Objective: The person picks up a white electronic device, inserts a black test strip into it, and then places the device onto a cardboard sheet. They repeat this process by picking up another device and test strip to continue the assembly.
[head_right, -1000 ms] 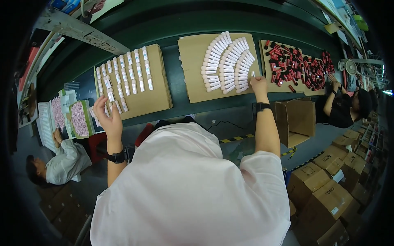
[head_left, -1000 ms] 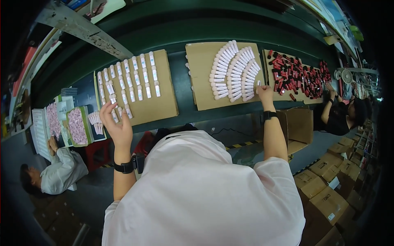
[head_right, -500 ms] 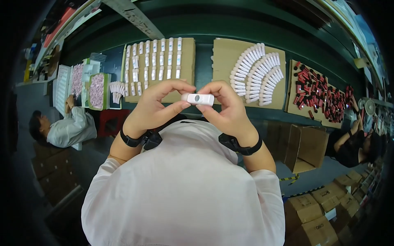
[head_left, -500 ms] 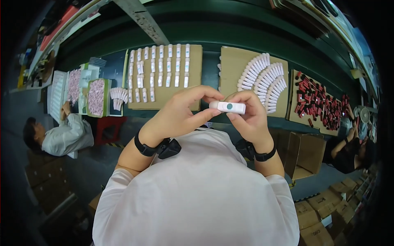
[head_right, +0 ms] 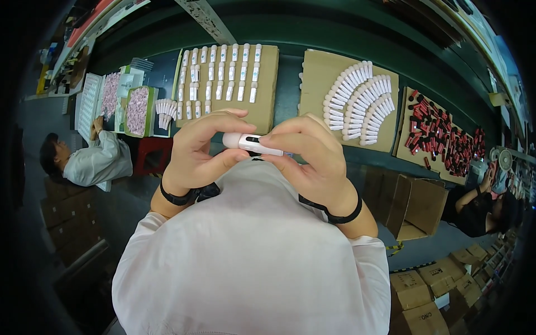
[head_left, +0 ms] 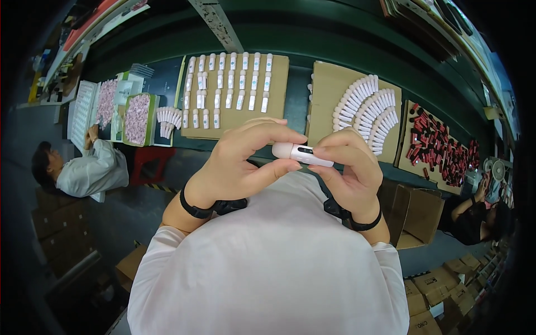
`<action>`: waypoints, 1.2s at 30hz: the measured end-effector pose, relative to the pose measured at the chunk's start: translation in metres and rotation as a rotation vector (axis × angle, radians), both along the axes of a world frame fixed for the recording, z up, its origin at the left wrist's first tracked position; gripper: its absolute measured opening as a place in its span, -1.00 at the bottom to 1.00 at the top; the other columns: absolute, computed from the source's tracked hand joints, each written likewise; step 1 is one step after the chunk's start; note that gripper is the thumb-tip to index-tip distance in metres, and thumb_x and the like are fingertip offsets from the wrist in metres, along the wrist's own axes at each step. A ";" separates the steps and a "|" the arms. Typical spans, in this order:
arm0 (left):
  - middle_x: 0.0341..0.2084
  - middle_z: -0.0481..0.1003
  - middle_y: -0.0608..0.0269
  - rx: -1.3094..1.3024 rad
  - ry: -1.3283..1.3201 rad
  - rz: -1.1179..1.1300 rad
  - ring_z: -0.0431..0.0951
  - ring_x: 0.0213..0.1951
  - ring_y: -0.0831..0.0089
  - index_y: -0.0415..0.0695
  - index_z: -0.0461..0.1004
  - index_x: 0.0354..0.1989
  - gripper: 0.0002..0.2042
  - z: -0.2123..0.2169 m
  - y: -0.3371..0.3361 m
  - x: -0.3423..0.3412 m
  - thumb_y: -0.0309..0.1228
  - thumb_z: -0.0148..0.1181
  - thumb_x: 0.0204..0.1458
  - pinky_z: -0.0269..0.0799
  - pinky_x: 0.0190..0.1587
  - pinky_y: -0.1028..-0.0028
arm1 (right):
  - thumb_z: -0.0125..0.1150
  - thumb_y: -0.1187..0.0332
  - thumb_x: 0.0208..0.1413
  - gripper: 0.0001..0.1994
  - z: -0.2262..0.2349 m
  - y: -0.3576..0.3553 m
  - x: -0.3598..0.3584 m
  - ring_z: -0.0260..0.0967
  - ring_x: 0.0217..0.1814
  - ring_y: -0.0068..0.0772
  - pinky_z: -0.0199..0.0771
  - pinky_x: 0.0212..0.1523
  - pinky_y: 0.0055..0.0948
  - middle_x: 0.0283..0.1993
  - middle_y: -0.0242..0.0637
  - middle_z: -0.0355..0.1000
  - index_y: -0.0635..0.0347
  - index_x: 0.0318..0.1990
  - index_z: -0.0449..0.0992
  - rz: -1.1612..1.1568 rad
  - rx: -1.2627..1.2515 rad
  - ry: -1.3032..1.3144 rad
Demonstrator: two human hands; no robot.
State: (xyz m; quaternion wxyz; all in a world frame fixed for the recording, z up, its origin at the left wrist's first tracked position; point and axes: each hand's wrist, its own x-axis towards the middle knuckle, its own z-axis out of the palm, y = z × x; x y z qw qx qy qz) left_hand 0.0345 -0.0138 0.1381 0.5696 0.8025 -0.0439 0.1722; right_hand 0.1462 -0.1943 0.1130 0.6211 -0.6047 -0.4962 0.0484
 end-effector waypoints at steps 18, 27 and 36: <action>-0.41 0.50 0.19 0.053 -0.143 -0.059 0.50 -0.33 0.38 -0.27 0.50 -0.25 -0.73 0.004 -0.006 -0.008 -0.64 0.32 -0.21 0.22 0.16 0.04 | 0.39 0.57 -0.15 -0.70 0.011 -0.009 -0.011 0.27 -0.38 -0.44 0.19 -0.38 -0.51 -0.36 -0.22 0.41 0.36 -0.20 0.48 0.034 0.004 -0.016; -0.40 0.50 0.18 0.034 -0.129 -0.058 0.51 -0.32 0.38 -0.28 0.50 -0.26 -0.75 0.004 -0.005 -0.010 -0.63 0.32 -0.18 0.23 0.15 0.02 | 0.45 0.58 -0.26 -0.66 0.011 -0.006 -0.014 0.34 -0.41 -0.38 0.23 -0.44 -0.50 -0.37 -0.26 0.49 0.27 -0.24 0.52 -0.003 0.024 0.023; -0.30 0.50 0.18 -0.310 -0.002 -0.091 0.52 -0.25 0.39 -0.28 0.45 -0.15 -0.68 -0.007 -0.004 -0.002 -0.56 0.35 -0.12 0.33 0.10 0.24 | 0.46 0.57 -0.26 -0.66 0.006 -0.003 -0.012 0.35 -0.42 -0.36 0.26 -0.42 -0.49 -0.37 -0.24 0.49 0.27 -0.24 0.52 -0.010 0.039 0.036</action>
